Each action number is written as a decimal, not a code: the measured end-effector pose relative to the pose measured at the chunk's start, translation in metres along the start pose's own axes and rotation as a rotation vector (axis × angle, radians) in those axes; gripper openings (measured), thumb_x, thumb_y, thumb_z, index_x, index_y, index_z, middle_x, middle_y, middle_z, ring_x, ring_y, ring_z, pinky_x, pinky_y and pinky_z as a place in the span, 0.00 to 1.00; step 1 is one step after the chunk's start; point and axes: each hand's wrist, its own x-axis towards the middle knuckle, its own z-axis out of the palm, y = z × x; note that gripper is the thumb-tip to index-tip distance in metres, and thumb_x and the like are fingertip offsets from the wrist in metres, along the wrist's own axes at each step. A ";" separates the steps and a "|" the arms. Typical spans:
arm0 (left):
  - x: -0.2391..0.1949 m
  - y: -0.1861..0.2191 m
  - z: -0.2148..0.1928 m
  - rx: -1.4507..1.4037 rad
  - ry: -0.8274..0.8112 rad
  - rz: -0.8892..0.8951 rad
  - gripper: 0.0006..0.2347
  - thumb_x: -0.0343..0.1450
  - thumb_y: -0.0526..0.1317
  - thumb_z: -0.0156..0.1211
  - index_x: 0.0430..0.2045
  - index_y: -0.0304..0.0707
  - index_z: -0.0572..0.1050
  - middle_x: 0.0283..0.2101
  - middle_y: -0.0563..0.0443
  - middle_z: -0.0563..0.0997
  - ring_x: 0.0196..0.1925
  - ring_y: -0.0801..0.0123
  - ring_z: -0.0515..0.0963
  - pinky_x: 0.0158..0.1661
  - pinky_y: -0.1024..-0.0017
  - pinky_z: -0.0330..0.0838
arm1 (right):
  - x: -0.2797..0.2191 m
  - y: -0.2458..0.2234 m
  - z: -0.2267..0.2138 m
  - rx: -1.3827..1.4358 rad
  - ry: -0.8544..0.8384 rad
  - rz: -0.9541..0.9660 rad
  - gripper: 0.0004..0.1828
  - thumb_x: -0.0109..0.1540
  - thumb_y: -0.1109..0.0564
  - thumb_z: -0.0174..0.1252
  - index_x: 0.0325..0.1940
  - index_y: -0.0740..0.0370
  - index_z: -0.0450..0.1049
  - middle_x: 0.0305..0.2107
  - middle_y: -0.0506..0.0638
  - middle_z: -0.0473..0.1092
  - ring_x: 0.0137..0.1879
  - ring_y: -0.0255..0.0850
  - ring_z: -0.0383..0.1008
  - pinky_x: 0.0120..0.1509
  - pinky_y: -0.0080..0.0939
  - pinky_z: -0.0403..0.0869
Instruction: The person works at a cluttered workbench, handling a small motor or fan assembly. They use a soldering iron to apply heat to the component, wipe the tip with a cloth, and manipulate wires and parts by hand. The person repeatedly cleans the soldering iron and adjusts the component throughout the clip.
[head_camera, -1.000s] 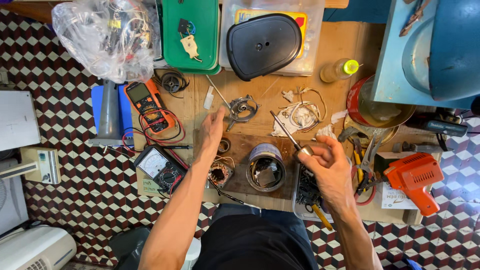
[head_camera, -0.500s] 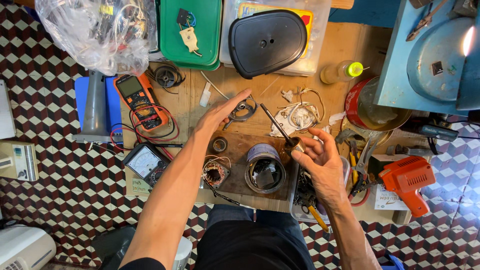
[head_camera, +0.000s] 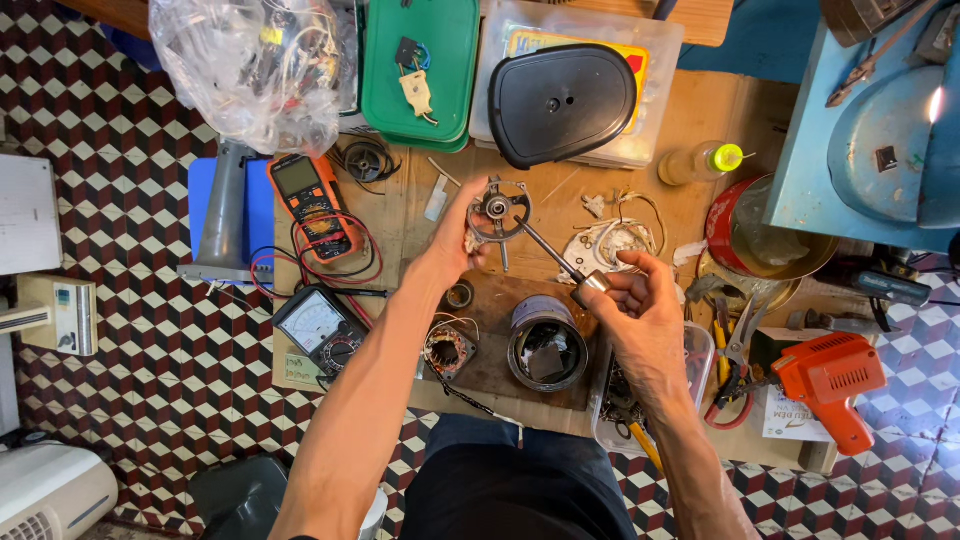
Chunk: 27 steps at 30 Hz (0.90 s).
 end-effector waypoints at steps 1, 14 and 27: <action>-0.005 -0.003 0.001 -0.040 -0.005 -0.010 0.29 0.57 0.70 0.61 0.36 0.45 0.76 0.37 0.53 0.77 0.21 0.72 0.69 0.21 0.72 0.59 | 0.000 -0.003 0.002 -0.033 -0.001 0.006 0.34 0.57 0.59 0.68 0.65 0.64 0.63 0.42 0.51 0.73 0.45 0.34 0.74 0.50 0.33 0.73; -0.034 -0.020 0.005 -0.200 -0.016 -0.027 0.26 0.58 0.68 0.61 0.35 0.48 0.75 0.39 0.55 0.77 0.21 0.72 0.70 0.20 0.73 0.62 | -0.003 -0.018 0.023 -0.176 -0.040 0.014 0.34 0.56 0.57 0.68 0.64 0.64 0.62 0.38 0.52 0.74 0.42 0.35 0.75 0.47 0.33 0.75; -0.052 -0.008 0.012 -0.167 -0.051 0.013 0.25 0.60 0.68 0.61 0.29 0.46 0.75 0.26 0.55 0.79 0.20 0.76 0.69 0.20 0.76 0.62 | 0.003 -0.024 0.028 -0.194 -0.034 0.054 0.34 0.56 0.57 0.67 0.63 0.65 0.62 0.37 0.53 0.75 0.42 0.36 0.75 0.46 0.35 0.74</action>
